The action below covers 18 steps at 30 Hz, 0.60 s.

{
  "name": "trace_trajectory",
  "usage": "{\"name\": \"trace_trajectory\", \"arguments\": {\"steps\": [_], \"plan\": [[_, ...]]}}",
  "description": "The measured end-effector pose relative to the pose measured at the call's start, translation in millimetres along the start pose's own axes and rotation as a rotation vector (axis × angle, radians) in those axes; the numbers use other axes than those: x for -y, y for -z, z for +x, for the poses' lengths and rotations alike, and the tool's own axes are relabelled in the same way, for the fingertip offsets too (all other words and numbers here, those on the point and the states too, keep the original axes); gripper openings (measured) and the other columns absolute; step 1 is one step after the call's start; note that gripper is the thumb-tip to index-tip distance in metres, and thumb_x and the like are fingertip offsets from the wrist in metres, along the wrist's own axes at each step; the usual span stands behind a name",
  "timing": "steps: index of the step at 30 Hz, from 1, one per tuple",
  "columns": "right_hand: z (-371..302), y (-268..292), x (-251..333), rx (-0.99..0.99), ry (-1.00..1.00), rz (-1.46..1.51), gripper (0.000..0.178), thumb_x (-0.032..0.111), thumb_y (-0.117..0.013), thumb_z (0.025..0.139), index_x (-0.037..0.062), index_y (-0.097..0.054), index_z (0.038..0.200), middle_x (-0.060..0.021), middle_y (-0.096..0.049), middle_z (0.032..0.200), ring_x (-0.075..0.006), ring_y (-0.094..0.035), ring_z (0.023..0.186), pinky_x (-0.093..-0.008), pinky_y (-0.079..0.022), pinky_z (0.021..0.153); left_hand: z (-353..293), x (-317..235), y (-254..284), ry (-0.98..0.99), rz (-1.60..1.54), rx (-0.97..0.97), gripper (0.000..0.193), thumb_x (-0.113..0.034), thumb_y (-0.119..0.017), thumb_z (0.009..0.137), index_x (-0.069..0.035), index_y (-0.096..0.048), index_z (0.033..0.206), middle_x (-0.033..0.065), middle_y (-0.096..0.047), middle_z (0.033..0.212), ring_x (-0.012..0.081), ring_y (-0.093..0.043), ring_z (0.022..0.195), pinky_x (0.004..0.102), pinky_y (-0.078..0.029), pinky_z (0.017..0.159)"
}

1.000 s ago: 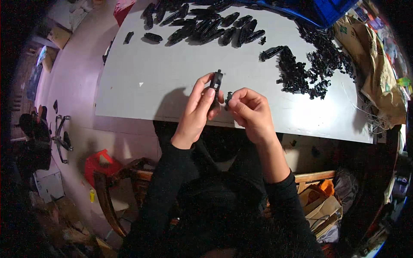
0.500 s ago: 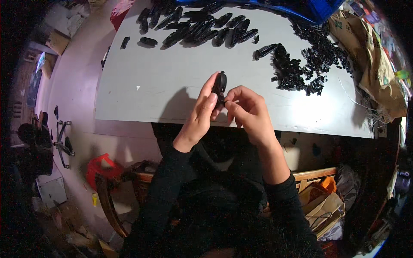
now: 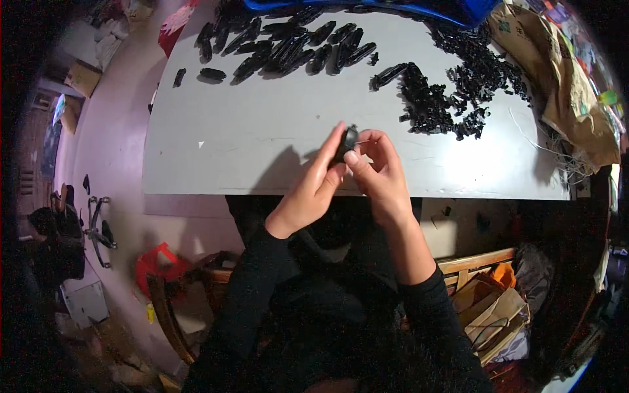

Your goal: Assemble small black plastic components by hand at a manufacturing workstation.

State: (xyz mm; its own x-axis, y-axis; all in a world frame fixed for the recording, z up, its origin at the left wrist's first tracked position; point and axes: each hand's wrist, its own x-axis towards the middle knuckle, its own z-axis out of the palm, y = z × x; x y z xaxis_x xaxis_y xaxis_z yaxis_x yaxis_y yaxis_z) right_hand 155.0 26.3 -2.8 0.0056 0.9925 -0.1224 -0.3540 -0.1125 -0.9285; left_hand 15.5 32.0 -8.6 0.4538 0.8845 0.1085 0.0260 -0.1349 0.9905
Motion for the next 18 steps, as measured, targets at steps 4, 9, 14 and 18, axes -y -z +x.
{"name": "trace_trajectory", "arguments": {"steps": [4, 9, 14, 18], "plan": [[-1.2, 29.8, 4.5, 0.034, -0.076, 0.004, 0.011, 0.014, -0.064, 0.082, 0.0069, -0.057, 0.087, 0.0051, -0.052, 0.067, -0.0005, -0.042, 0.055, -0.0153, -0.029, 0.047, 10.1, -6.8, -19.8, 0.077, -0.047, 0.083, 0.048, -0.006, -0.042, 0.090, -0.001, -0.029, 0.137, 0.0192, -0.052, 0.120, 0.0270, -0.055, 0.105, 0.0328, -0.040, 0.089], [-1.9, 64.2, 12.0, -0.163, -0.025, 0.123, 0.010, 0.011, -0.056, 0.082, 0.0037, -0.057, 0.090, -0.0011, -0.054, 0.075, -0.0066, -0.047, 0.061, -0.0195, -0.037, 0.055, 61.8, 20.6, -23.8, -0.256, 0.270, 0.139, 0.043, -0.014, -0.047, 0.091, -0.005, -0.039, 0.132, 0.0054, -0.056, 0.106, 0.0139, -0.052, 0.089, 0.0279, -0.043, 0.080], [40.7, 99.3, 12.3, -0.248, 0.228, -0.552, 0.015, 0.003, -0.051, 0.075, 0.0043, -0.052, 0.091, -0.0012, -0.049, 0.066, -0.0134, -0.048, 0.058, -0.0253, -0.039, 0.054, 160.3, 44.3, -19.4, -0.356, 0.747, -0.264, 0.036, -0.015, -0.056, 0.084, -0.005, -0.050, 0.118, 0.0106, -0.056, 0.103, 0.0255, -0.053, 0.093, 0.0364, -0.042, 0.082], [60.0, 88.7, 19.0, -0.324, 0.484, -1.437, 0.019, 0.004, -0.059, 0.070, 0.0071, -0.058, 0.088, -0.0108, -0.057, 0.080, -0.0333, -0.059, 0.066, -0.0389, -0.047, 0.057, 182.7, 48.9, -38.2, -0.293, 1.017, -0.256, 0.040, -0.017, -0.060, 0.079, -0.004, -0.050, 0.115, 0.0151, -0.055, 0.106, 0.0327, -0.049, 0.098, 0.0423, -0.040, 0.085]]}}
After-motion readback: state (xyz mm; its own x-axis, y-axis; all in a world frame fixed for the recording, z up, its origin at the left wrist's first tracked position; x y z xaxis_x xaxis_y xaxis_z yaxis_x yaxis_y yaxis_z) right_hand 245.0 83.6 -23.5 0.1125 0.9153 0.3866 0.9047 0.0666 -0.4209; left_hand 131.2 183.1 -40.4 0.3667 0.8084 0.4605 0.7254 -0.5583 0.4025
